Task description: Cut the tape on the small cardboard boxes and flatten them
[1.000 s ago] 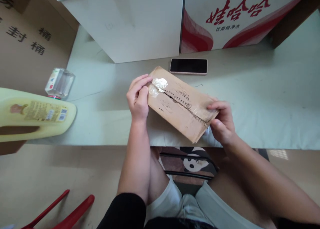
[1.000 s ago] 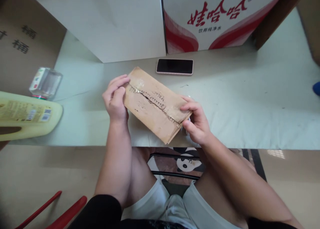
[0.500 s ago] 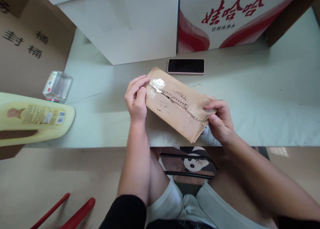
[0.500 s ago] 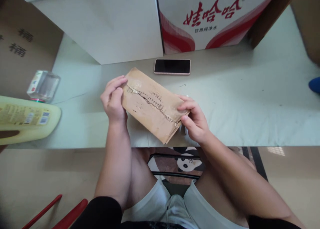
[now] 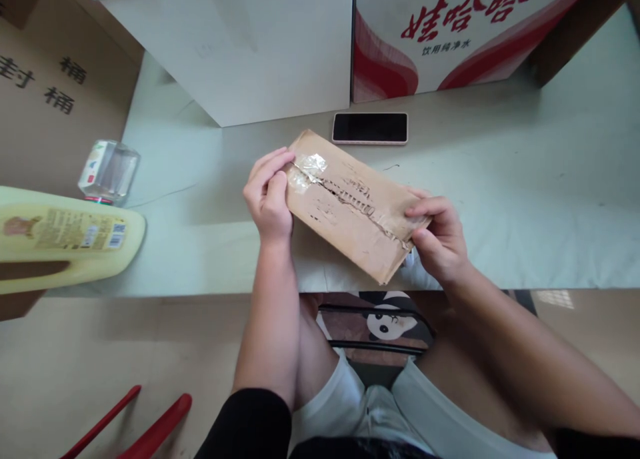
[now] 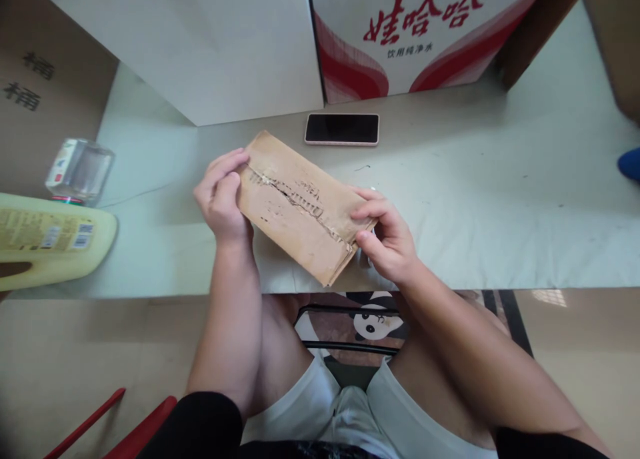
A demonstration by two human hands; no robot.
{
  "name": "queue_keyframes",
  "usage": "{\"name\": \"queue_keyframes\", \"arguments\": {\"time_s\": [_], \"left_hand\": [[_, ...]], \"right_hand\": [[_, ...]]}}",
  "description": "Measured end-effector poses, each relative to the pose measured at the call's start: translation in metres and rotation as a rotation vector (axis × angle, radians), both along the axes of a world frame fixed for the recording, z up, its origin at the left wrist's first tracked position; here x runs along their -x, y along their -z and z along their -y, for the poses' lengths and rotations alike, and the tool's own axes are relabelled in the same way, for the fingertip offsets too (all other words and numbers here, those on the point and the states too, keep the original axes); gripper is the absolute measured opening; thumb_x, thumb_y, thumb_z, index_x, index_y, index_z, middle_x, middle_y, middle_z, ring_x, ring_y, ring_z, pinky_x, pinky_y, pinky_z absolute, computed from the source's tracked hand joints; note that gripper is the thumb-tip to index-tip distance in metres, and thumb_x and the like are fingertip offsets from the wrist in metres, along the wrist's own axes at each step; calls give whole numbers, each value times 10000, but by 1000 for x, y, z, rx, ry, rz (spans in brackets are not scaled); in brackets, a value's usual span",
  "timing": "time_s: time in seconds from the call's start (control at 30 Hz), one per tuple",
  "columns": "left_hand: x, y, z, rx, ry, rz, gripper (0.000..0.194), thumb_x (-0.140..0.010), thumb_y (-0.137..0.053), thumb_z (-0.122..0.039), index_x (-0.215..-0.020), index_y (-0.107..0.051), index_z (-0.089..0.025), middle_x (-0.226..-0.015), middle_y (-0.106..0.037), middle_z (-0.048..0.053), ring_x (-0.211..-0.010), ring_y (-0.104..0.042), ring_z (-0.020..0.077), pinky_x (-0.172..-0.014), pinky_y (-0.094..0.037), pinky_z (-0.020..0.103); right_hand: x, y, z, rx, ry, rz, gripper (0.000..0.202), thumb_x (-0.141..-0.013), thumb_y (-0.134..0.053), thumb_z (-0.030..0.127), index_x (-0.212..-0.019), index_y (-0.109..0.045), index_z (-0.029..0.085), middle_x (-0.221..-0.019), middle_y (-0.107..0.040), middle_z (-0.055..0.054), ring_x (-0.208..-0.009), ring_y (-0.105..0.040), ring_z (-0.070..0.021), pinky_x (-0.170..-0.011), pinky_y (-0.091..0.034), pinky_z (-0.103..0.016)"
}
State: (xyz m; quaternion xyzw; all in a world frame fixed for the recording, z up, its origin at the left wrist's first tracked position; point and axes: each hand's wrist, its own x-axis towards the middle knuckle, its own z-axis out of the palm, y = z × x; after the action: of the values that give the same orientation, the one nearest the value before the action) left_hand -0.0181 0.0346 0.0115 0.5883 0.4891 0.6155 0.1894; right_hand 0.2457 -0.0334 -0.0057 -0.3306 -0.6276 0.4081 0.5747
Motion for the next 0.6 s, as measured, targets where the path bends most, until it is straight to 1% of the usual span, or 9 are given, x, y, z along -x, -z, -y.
{"name": "queue_keyframes", "arguments": {"time_s": [0.1, 0.27, 0.43, 0.5, 0.6], "left_hand": [[-1, 0, 0, -2, 5, 39, 320, -857, -528, -140, -986, -801, -245, -1118, -751, 16, -1162, -683, 228, -1126, -484, 431], [-3, -2, 0, 12, -22, 37, 334, -831, -525, -124, -960, -807, -247, -1095, -762, 9, -1128, -693, 216, -1089, -510, 415], [-2, 0, -1, 12, -30, 16, 327, -843, -519, -132, -970, -799, -245, -1098, -760, 12, -1135, -690, 216, -1085, -510, 414], [-1, 1, -2, 0, -34, 2, 324, -851, -518, -137, -981, -794, -245, -1103, -757, 12, -1148, -686, 219, -1094, -502, 420], [-1, 3, -2, -22, -26, 0, 323, -852, -521, -138, -986, -794, -245, -1104, -758, 12, -1152, -686, 219, -1093, -500, 421]], "right_hand": [[0, 0, 0, 7, 9, 15, 212, -931, -635, 481, -1077, -624, 327, -1350, -655, -45, -1261, -620, -271, -1037, -513, -507], [-2, -3, -2, -7, -14, 28, 218, -908, -681, 477, -1069, -631, 339, -1343, -661, -38, -1256, -623, -270, -1022, -521, -497], [-5, -3, -3, 23, -13, 91, 317, -868, -685, 591, -1038, -640, 327, -1327, -661, -56, -1222, -633, -290, -1012, -530, -525], [-7, 0, -2, 62, 2, 96, 410, -843, -687, 645, -1112, -628, 342, -1323, -656, -62, -1221, -631, -292, -1027, -528, -529], [-9, 3, 0, 166, 11, 77, 706, -774, -692, 750, -1346, -513, 378, -1327, -641, -77, -1213, -632, -300, -1017, -543, -530]]}}
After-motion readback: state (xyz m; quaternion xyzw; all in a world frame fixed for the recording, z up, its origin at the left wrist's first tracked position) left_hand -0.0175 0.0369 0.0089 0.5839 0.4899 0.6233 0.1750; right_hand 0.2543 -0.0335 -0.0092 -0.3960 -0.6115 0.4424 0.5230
